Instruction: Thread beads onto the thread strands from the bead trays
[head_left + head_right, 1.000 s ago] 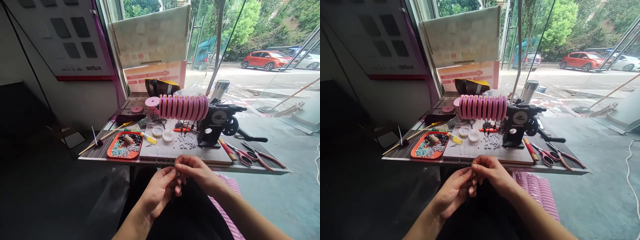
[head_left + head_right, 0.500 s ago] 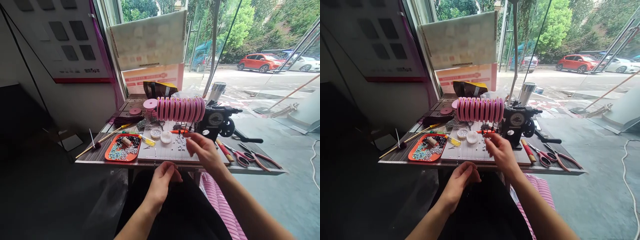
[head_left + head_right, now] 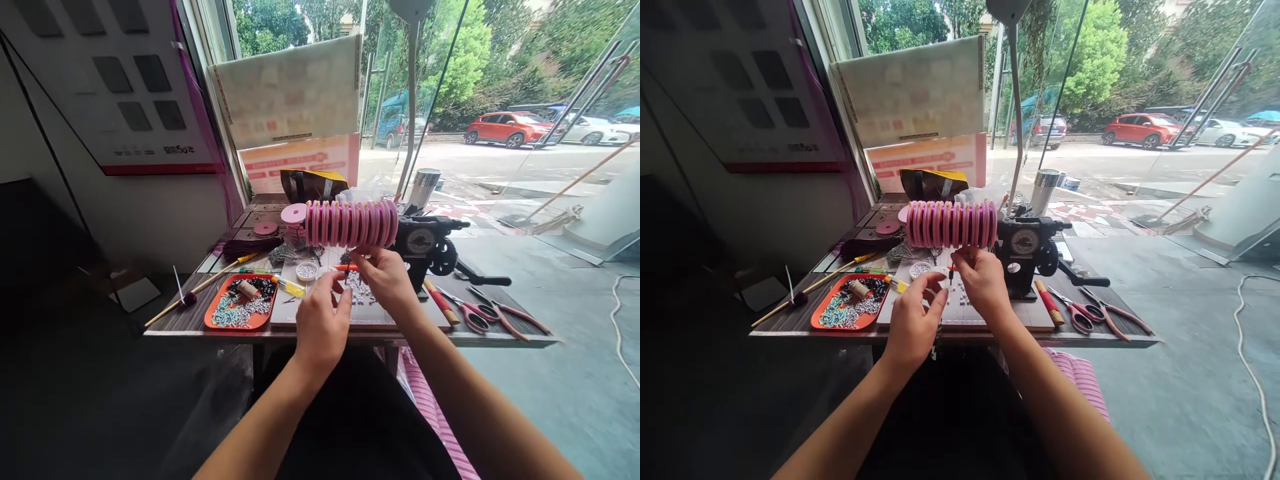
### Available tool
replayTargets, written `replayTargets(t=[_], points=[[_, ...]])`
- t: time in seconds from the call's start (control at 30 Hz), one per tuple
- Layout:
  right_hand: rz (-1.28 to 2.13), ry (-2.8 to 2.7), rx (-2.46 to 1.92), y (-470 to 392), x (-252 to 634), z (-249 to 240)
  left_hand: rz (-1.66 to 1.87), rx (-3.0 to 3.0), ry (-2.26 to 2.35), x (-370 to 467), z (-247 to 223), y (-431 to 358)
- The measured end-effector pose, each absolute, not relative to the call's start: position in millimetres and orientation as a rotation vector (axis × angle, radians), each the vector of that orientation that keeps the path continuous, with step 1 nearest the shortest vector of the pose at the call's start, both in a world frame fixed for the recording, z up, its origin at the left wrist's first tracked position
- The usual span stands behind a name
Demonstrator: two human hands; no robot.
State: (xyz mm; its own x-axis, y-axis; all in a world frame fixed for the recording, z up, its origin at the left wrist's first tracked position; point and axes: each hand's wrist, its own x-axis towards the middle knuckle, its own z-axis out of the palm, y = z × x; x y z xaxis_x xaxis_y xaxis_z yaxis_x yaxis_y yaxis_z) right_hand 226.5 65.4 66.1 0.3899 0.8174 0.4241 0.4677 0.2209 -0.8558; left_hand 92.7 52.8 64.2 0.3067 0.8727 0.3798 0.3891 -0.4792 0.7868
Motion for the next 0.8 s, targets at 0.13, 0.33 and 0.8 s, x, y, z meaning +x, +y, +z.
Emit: replayTargets(t=[0.13,0.33,0.8], points=[[0.321,-1.187,-1.450,65,224,70,1.151,1.965,1.091,102,69,60],[0.602,-1.192,-1.286,57,231,78,1.130,1.754,0.947,111,68,64],[1.209,-0.930,-0.930,49,220,74,0.583,0.799,0.548,75,34,15]])
